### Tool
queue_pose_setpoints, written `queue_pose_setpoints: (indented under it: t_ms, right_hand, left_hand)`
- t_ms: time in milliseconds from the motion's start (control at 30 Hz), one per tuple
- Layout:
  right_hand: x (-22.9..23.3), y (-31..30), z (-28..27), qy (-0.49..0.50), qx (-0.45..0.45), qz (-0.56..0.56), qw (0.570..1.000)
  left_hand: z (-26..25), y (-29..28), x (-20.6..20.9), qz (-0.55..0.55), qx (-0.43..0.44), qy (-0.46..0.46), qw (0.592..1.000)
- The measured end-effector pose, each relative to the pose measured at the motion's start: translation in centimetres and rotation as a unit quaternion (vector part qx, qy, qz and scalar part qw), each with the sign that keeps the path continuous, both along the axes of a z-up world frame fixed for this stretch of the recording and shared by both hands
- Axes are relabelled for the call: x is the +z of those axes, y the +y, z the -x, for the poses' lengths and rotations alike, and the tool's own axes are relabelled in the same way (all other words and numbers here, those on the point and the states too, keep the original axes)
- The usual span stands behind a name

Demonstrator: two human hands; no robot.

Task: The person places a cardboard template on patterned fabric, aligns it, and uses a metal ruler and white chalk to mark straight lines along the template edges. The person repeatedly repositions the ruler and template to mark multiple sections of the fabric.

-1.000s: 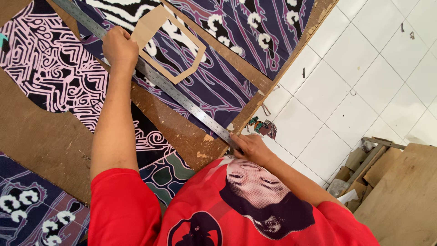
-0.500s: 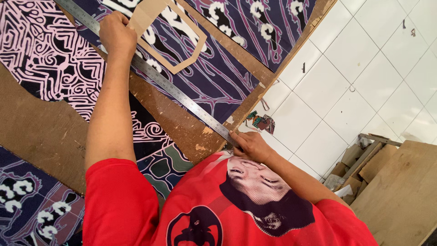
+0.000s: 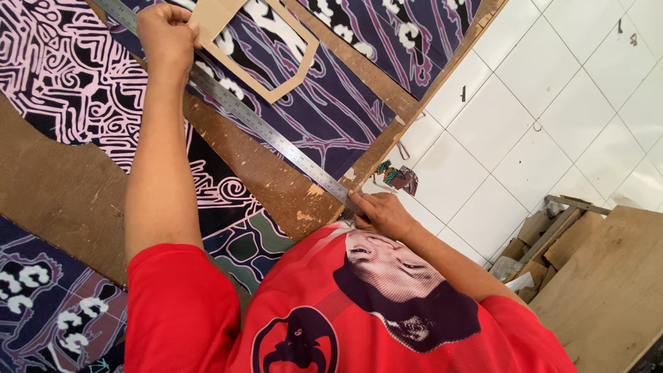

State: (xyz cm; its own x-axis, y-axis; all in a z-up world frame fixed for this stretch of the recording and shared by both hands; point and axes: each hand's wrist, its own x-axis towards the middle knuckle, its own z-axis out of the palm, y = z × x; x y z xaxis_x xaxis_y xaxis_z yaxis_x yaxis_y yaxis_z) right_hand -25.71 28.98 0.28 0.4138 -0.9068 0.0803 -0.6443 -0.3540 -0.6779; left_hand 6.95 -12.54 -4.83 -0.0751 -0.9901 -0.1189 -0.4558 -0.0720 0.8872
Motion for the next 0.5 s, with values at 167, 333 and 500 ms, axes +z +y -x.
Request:
queue_pose_setpoints:
  t_ms: [167,333,500]
  right_hand:
    - [-0.2,-0.1,0.0,-0.007,-0.009,-0.005,1.000]
    - [-0.5,-0.1,0.0,-0.016,-0.014,-0.007,1.000]
    - [-0.6,-0.1,0.0,-0.023,-0.015,-0.006,1.000]
  left_hand:
    - [0.6,2.9,2.2,-0.102,0.009,0.060,0.993]
    - [1.8,6.3,3.2,-0.093,-0.015,0.033,0.995]
    - [2.4,7.1,3.0,-0.063,0.005,-0.004,0.998]
